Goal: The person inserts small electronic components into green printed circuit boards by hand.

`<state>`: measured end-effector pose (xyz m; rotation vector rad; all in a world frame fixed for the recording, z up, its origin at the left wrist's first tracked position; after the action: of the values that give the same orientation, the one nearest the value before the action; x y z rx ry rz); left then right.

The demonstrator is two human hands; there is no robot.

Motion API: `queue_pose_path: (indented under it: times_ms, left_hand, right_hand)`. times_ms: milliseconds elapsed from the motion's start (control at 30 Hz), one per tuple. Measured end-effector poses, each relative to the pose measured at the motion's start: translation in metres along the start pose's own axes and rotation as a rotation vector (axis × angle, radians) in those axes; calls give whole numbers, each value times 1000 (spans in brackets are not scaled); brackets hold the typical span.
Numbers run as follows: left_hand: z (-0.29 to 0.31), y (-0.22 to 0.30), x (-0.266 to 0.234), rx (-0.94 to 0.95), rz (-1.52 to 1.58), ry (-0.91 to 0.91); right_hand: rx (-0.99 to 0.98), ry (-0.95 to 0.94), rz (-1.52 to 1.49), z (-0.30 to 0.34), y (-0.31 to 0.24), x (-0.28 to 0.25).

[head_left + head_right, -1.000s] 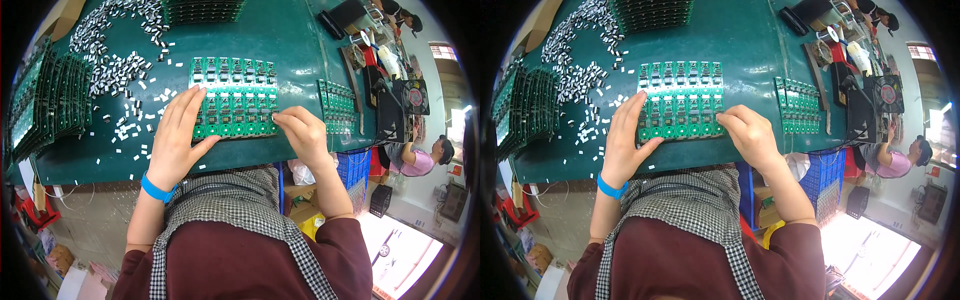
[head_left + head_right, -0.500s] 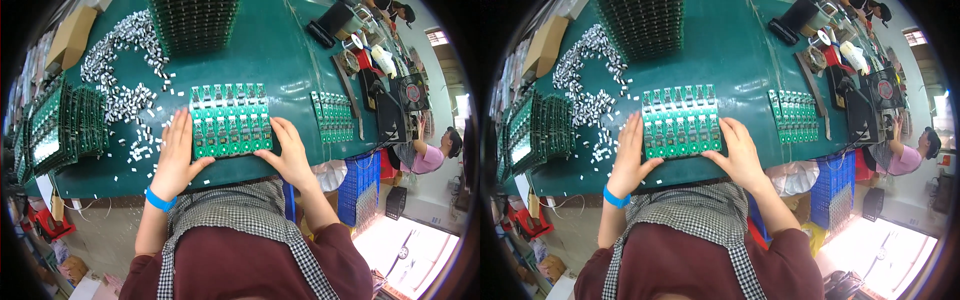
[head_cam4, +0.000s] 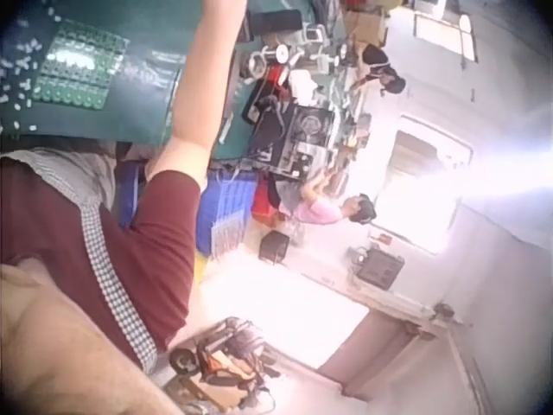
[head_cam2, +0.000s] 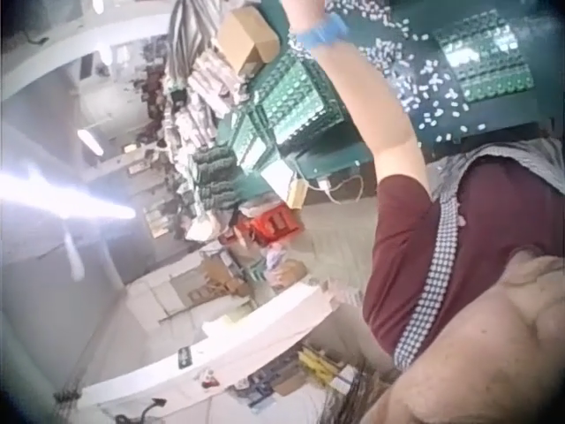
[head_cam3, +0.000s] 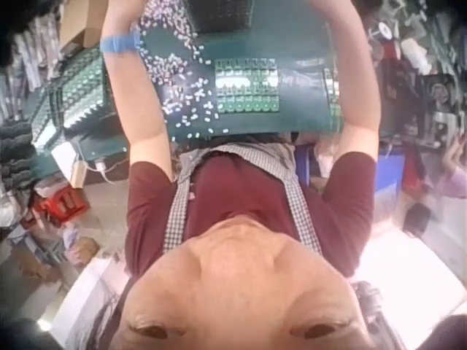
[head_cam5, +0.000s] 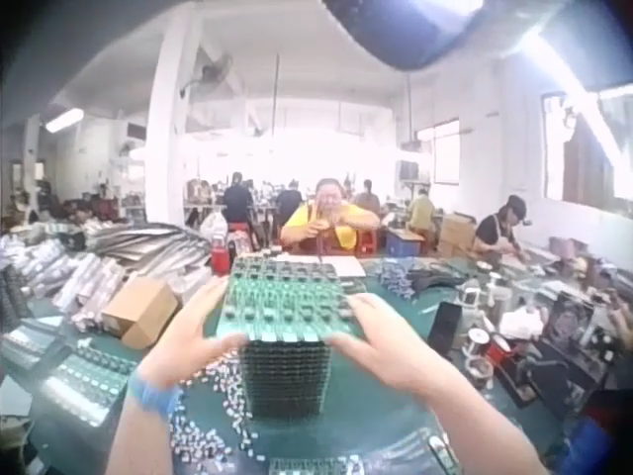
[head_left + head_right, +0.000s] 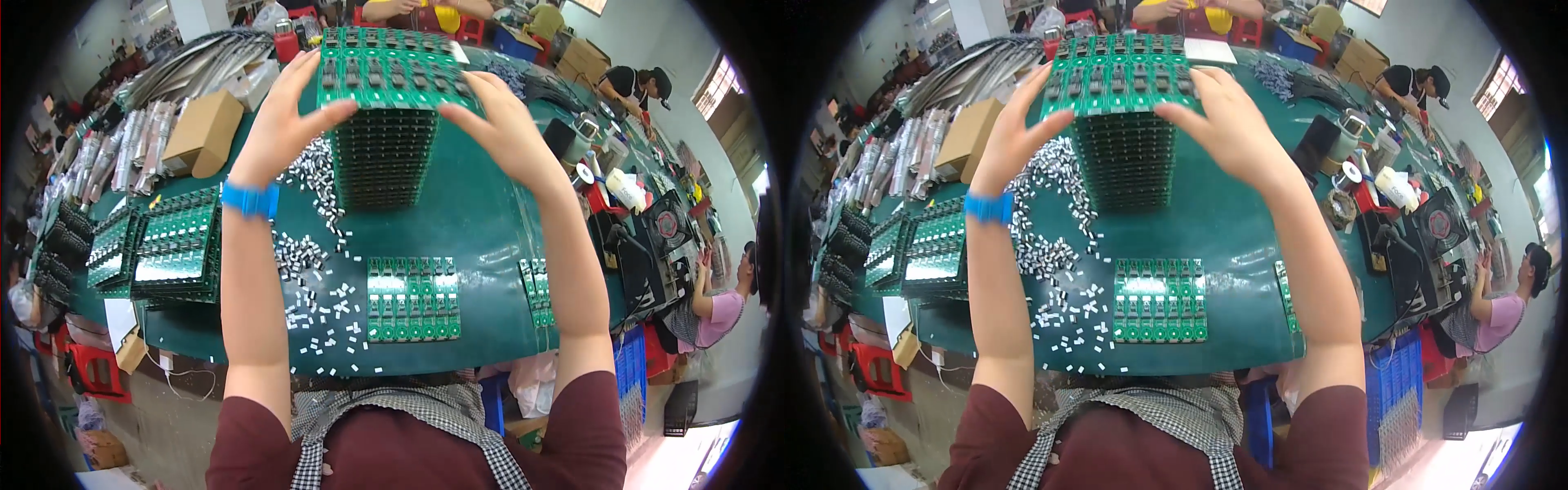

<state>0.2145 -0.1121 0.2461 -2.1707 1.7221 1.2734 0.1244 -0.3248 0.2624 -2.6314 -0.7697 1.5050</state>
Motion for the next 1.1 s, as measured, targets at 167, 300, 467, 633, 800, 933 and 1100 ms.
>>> queue_pose_path:
  times_ms: [167, 300, 467, 633, 800, 933, 1100]
  left_hand:
    - [-39, -80, 38, -220, 190, -152]
    - [-24, -99, 53, -291, 232, -218]
    - [-16, -86, 57, -271, 209, -226]
    - [-9, -91, 61, -287, 267, -254]
    - [-5, -92, 52, -256, 206, -156]
    - [31, -71, 28, -255, 8, 71]
    - [141, -62, 61, -496, 325, 57]
  right_hand:
    - [70, -235, -62, -66, 77, 56]
    - [103, -224, -56, -56, 82, 71]
    - [142, -217, -60, -41, 79, 66]
    - [123, -179, -82, -33, 71, 67]
    - [123, -124, -108, -38, 64, 64]
    - [202, 59, -250, -7, 57, 40]
    - [354, -69, -299, 92, 73, 86]
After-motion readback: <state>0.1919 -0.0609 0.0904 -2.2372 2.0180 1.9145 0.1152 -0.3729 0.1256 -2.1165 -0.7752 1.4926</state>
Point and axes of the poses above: each hand's wrist, its own z-axis away from the middle knuckle, its own x-axis out of the palm, y = z × x, the point moved 8 cm from there along -z, towards the middle knuckle, and after that the axes turned 8 degrees about -y, right-handed, at the moved point
